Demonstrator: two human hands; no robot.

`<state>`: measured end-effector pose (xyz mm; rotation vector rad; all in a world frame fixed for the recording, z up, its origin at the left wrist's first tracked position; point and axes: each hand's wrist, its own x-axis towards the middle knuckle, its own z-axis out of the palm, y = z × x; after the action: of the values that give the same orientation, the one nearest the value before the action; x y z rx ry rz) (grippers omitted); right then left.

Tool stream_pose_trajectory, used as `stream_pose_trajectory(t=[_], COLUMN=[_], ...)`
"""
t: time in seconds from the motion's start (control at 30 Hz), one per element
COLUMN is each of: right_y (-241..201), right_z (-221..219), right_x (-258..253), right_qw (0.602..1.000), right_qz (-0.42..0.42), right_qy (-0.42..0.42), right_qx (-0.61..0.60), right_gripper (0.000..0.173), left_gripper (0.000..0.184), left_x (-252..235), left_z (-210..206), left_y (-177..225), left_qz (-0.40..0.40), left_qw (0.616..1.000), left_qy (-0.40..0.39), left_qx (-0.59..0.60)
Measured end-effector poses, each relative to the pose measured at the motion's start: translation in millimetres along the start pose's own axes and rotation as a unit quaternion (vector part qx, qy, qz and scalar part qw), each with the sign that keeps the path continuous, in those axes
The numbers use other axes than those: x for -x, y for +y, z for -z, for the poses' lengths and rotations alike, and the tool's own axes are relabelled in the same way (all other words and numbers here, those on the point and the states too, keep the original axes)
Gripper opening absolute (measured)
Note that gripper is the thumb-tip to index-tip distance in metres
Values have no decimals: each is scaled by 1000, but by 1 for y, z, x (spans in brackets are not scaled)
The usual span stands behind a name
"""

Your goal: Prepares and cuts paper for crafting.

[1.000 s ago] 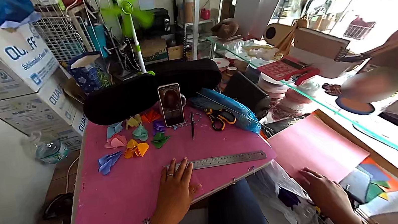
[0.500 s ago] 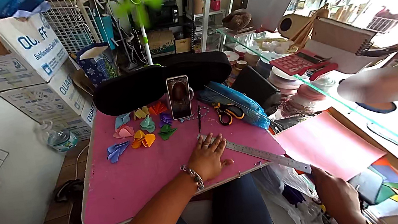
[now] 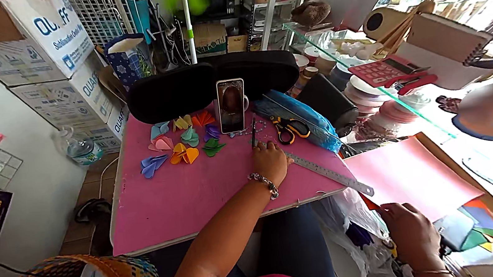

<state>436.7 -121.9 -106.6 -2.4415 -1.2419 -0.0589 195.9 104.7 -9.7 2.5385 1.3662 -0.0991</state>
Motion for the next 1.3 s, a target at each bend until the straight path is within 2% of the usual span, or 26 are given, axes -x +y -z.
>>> stream_pose_trajectory(t=[0.13,0.27,0.33,0.43,0.5,0.57,0.67,0.73,0.77,0.87,0.93,1.0,1.07,1.1,1.17,1.2,1.23,1.3], right_y=[1,-11,-30,-70,-99,-128,-174,-200,-212,-243,-260,-274,-285,-289,-293,-293,-292,-282], right_z=[18,52,74,108,129,140,132,122,119,117,122,125,129,132,141,146,150,154], right_x=[-5,-8,-5,9,17,26,41,48,49,45,32,11,-17,-32,-56,-64,-69,-70], right_qw=[998,993,990,978,964,941,866,784,733,595,554,555,589,616,671,685,686,684], right_qz=[-43,-87,-72,77,208,317,471,575,619,668,654,645,617,586,503,472,457,464], right_qy=[-19,64,122,192,156,75,-36,-116,-164,-330,-392,-387,-370,-364,-334,-309,-284,-231], right_qx=[-43,-41,-24,-20,-52,-92,-163,-205,-227,-302,-334,-356,-369,-381,-431,-460,-490,-513], right_gripper=[26,39,42,36,32,31,29,29,28,26,24,24,22,21,13,22,38,66], left_gripper=[73,68,68,72,77,85,104,112,110,73,52,49,29,19,24,25,23,20], left_x=[-10,-4,10,41,60,75,102,124,136,166,180,184,178,176,176,176,176,178], left_z=[-7,-10,-5,7,8,4,6,6,6,3,5,9,15,22,42,54,66,85], left_y=[2,2,0,-6,-16,-35,-74,-101,-112,-144,-157,-165,-178,-184,-188,-187,-184,-180], left_qz=[24,6,-30,-102,-165,-229,-274,-290,-292,-329,-365,-392,-392,-365,-264,-225,-205,-227], left_qw=[999,998,995,980,950,901,863,851,849,828,808,787,766,760,763,760,754,746], left_qy=[30,67,84,106,158,224,220,190,163,75,20,17,51,80,188,249,302,377], left_qx=[19,21,52,135,212,291,363,394,409,448,461,476,506,531,560,557,547,500])
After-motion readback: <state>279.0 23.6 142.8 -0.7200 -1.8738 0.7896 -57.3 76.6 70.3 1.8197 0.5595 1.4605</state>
